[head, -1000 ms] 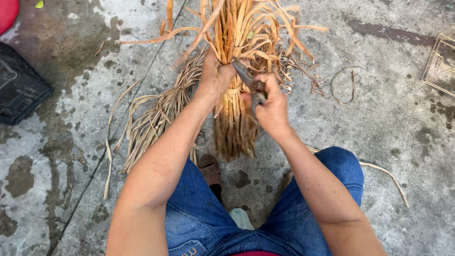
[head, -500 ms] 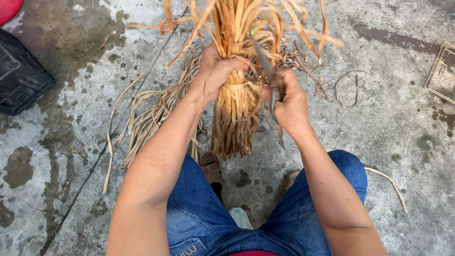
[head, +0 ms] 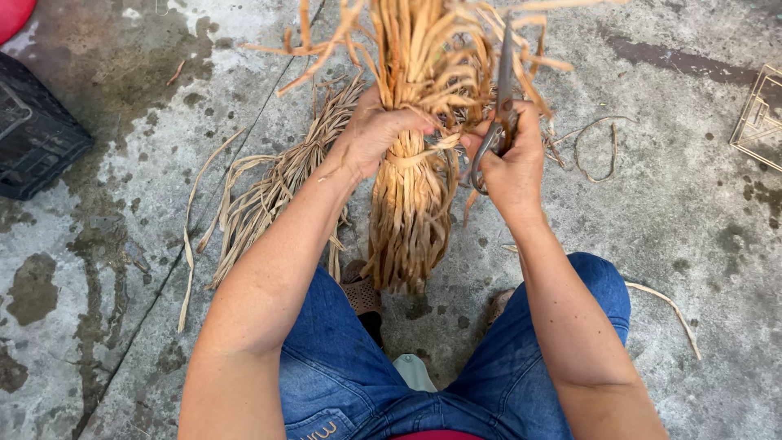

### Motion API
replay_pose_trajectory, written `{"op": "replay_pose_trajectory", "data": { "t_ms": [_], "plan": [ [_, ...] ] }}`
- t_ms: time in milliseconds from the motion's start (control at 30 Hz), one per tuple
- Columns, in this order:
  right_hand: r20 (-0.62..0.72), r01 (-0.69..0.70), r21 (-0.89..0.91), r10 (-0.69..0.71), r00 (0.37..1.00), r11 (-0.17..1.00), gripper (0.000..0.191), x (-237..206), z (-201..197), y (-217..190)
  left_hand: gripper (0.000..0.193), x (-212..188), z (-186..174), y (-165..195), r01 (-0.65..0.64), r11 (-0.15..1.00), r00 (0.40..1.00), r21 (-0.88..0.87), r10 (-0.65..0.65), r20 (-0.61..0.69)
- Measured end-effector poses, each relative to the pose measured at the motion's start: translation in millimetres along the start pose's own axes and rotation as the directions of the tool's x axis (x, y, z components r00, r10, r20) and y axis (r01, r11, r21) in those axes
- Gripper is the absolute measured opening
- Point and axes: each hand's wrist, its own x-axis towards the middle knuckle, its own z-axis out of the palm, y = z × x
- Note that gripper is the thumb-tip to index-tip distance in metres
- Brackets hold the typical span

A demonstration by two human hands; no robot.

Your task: The person sits on a low stool on a concrete floor and trims dried palm-like leaves with scissors, cutting off dark damaged edges and ends. They sort the trimmed light-colored strips into a pile and discard the cut waste into a separate refuse pile, handling the leaves one bundle at a time.

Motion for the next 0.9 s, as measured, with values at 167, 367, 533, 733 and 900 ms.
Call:
{"op": "replay_pose_trajectory", "data": {
  "t_ms": [167, 367, 533, 733, 900],
  "plan": [
    [0.429, -0.620, 0.173, 0.508, 0.747, 0.766, 0.024, -8.2, 5.3, 3.0, 0.045, 2.5, -13.2, 6.4, -0.098, 0.990, 0.986, -0.105, 0.083, -0.142],
    [0.426, -0.462, 0.882, 0.265, 0.865, 0.090, 0.025, -7.2, -8.2, 14.2, 0.040, -1.7, -3.4, 4.7, -0.049, 0.996, 0.998, -0.077, 0.051, 0.024],
    [0.288, -0.350, 0.931, 0.385, 0.877, 0.101, 0.021, 1.9, -23.8, 24.8, 0.029, 3.5, -0.8, 3.0, -0.106, 0.990, 0.994, -0.098, 0.105, -0.017],
    [-0.151, -0.054, 0.856, 0.348, 0.925, 0.514, 0.021, 13.5, -53.1, 17.6, 0.022, 5.2, -23.9, 1.4, -0.112, 0.984, 0.955, -0.141, 0.067, -0.290],
    [-0.022, -0.064, 0.465, 0.084, 0.996, 0.883, 0.030, -11.4, -20.1, 15.5, 0.027, 12.3, -4.3, -15.4, -0.112, 0.994, 0.923, -0.002, 0.103, -0.370]
  ]
}}
